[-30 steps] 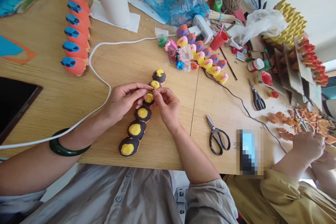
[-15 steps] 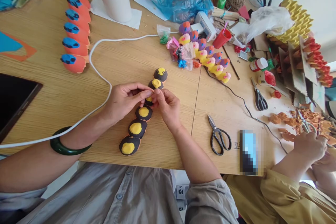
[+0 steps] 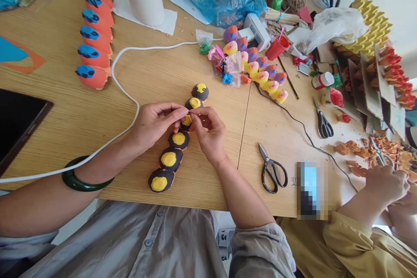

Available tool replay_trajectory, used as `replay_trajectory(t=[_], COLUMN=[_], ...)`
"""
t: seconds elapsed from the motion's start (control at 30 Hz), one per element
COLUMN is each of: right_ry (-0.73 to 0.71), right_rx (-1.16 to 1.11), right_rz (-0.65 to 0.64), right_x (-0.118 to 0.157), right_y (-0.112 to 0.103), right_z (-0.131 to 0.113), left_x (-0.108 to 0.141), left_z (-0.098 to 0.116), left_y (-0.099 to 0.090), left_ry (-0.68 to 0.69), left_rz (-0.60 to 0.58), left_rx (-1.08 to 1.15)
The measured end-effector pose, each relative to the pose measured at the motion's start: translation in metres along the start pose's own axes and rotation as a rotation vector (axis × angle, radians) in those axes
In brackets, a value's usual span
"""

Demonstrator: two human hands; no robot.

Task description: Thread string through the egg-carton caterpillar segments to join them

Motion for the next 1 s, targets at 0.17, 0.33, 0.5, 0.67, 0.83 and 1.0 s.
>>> replay_trajectory(t=[0.17, 0.33, 0.5, 0.67, 0.83, 1.0], right_ry=[0.051, 0.046, 0.030, 0.040, 0.039, 0.051], right_rx=[0.031, 0.035, 0.026, 0.044, 0.042, 0.062], right_rz=[0.011, -0.021, -0.005, 0.019, -0.019, -0.014], right_x=[-0.0001, 0.0012, 0.0006, -0.0003, 0.0000, -0.0002], right_y=[0.0000, 0.0010, 0.0012, 0.0007, 0.0010, 0.0003], right_z=[-0.0018, -0.0005, -0.0013, -0.0026, 0.0006, -0.0004], left_x=[0.0001, -0.0003, 0.0000, -0.0001, -0.0014, -0.0009], left_z=[0.0012, 0.0004, -0.0018, -0.0014, 0.0027, 0.0021], left_y=[0.0001, -0.0016, -0.0010, -0.0011, -0.0015, -0.0013], left_ry=[-0.006, 0.005, 0.006, -0.005, -0.003, -0.018], left_rz=[-0.007, 0.014, -0.003, 0.008, 0.011, 0.005], left_rx=[-0.011, -0.045, -0.023, -0.003, -0.063, -0.059])
Point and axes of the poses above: each hand's wrist, its own x-axis away from the middle knuckle, its own y-axis out of the palm, z = x × y, the point moved 3 cm from there along -x, towards the middle knuckle, and after that the axes turned 15 degrees about -z, right-handed, at the moved point
